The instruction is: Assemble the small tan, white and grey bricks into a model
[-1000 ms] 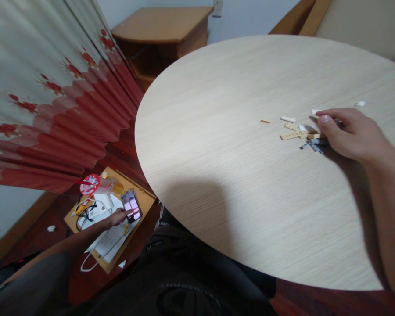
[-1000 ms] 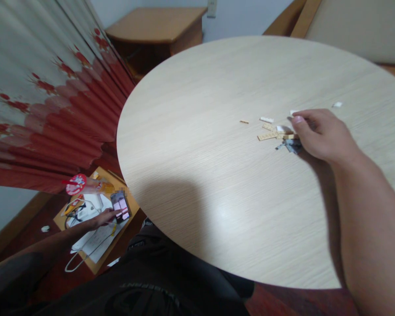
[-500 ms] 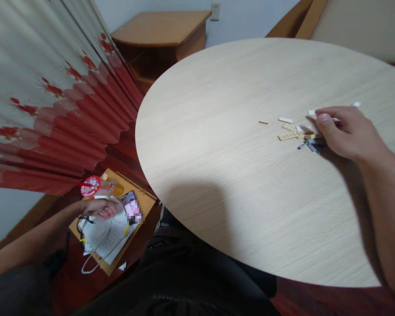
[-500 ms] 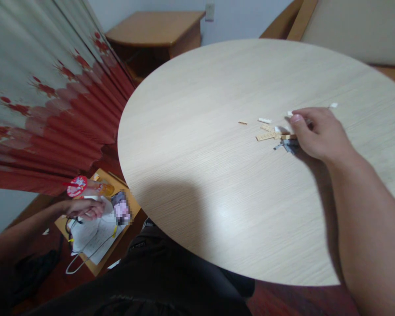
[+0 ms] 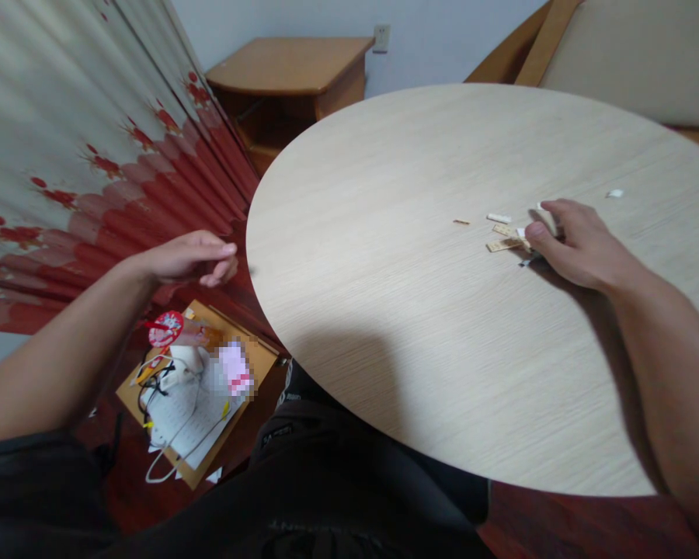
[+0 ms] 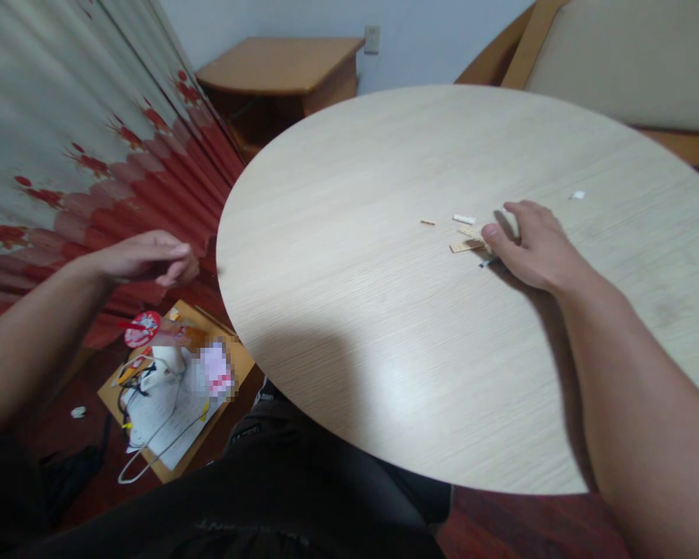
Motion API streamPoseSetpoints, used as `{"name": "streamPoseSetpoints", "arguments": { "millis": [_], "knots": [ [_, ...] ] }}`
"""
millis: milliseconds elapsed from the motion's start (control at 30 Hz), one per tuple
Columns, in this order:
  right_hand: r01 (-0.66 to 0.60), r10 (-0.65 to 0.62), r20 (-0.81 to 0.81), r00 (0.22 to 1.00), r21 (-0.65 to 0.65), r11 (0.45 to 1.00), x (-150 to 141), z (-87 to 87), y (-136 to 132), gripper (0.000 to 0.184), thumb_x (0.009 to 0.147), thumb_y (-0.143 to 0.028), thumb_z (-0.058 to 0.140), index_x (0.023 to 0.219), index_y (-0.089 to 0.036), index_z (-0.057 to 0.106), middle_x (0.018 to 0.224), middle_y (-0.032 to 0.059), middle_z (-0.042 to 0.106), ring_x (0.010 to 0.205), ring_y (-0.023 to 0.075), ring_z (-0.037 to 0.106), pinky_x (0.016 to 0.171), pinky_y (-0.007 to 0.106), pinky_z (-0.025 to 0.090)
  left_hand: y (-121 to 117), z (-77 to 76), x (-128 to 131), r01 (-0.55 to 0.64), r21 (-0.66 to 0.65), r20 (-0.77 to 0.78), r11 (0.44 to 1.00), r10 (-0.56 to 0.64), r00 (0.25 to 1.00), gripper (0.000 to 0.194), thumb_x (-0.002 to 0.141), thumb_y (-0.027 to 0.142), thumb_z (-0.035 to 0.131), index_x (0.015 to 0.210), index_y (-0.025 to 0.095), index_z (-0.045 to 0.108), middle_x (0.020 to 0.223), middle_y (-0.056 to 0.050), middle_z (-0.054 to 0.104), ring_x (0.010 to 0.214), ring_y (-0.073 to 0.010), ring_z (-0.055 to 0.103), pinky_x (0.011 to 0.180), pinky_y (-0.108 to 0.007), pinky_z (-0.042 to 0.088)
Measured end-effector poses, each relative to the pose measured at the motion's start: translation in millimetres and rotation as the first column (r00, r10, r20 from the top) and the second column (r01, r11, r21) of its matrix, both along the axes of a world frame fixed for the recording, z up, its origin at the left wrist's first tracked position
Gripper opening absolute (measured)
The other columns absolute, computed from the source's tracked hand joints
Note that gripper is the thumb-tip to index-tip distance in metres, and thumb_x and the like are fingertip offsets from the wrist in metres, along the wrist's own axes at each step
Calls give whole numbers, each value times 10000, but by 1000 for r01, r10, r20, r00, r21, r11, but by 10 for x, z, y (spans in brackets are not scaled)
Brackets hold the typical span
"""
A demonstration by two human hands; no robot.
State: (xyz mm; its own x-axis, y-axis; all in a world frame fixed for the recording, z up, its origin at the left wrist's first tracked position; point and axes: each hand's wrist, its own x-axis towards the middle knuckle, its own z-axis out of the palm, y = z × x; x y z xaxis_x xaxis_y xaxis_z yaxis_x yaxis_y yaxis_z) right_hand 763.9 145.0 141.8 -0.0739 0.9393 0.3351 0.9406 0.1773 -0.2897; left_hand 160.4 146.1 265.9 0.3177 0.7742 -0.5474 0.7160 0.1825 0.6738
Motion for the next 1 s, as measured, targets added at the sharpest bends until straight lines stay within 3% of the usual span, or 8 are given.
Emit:
{"name": "streamPoseSetpoints", "arguments": {
  "millis": [67, 133, 233, 300, 400, 567, 767, 1000],
  "knots": [
    [3, -3, -31, 1000, -23, 1000, -94, 20, -14, 958, 851, -886, 283, 1432, -158, 509, 1462, 250, 519, 1398, 404, 467, 1146, 588, 381, 160, -101, 370, 60, 350, 62, 935, -87, 994, 617, 818, 803, 541, 691, 200, 581, 615, -4, 576, 614, -142, 520, 669, -328, 501],
    [-9, 7, -61, 998, -38, 999, -216, 49, -34, 1050, 782, -947, 315, 1468, -167, 474, 1508, 248, 474, 1428, 412, 432, 1170, 590, 357, 357, -272, 831, 129, 681, 5, 720, -181, 983, 594, 803, 770, 586, 898, 188, 659, 894, -84, 695, 840, -211, 623, 838, -397, 529],
    [-39, 37, -88, 995, -31, 999, -437, 104, -56, 1189, 689, -1001, 382, 1488, -124, 447, 1541, 272, 424, 1455, 435, 385, 1198, 586, 323, 668, -579, 1546, 349, 827, -159, 440, -413, 897, 804, 785, 804, 571, 1311, 197, 590, 1409, -185, 576, 1318, -329, 507, 1102, -488, 416],
    [-50, 48, -103, 994, -21, 999, -592, 139, -38, 1188, 698, -984, 421, 1498, -105, 430, 1545, 276, 421, 1457, 433, 382, 1205, 576, 318, 854, -754, 1939, 433, 826, -219, 361, -502, 837, 955, 774, 845, 541, 1472, 197, 470, 1562, -198, 439, 1447, -362, 384, 1186, -516, 311],
    [-46, 46, -122, 991, 5, 999, -816, 181, 69, 1059, 792, -898, 448, 1504, -113, 418, 1525, 259, 457, 1418, 427, 435, 1183, 596, 341, 1071, -906, 2327, 503, 782, -250, 367, -555, 793, 1066, 806, 869, 451, 1598, 174, 290, 1672, -199, 250, 1541, -390, 217, 1241, -539, 163],
    [-110, 109, -123, 986, 1, 994, -1133, 233, 341, 654, 910, -683, 498, 1328, -192, 604, 1390, 182, 621, 1289, 380, 564, 1110, 574, 432, 1266, -984, 2605, 603, 688, -303, 402, -596, 744, 1220, 777, 901, 417, 1650, 125, 65, 1705, -200, 63, 1572, -419, 39, 1240, -596, 34],
    [-148, 155, -130, 979, 64, 987, -1308, 286, 383, 327, 889, -507, 573, 1002, -238, 721, 1219, 131, 730, 1148, 314, 661, 1037, 496, 506, 1299, -1075, 2719, 640, 676, -345, 365, -611, 713, 1211, 803, 891, 354, 1643, 74, 49, 1695, -230, 78, 1562, -452, 19, 1215, -647, -26],
    [-206, 225, -179, 958, 117, 971, -1364, 337, 328, 303, 885, -537, 585, 895, -257, 700, 1080, 136, 760, 1025, 324, 690, 948, 506, 540, 1216, -1034, 2733, 682, 655, -390, 326, -627, 674, 1138, 853, 835, 319, 1639, 56, 53, 1700, -211, 86, 1565, -433, 10, 1230, -622, 16]
  ]
}}
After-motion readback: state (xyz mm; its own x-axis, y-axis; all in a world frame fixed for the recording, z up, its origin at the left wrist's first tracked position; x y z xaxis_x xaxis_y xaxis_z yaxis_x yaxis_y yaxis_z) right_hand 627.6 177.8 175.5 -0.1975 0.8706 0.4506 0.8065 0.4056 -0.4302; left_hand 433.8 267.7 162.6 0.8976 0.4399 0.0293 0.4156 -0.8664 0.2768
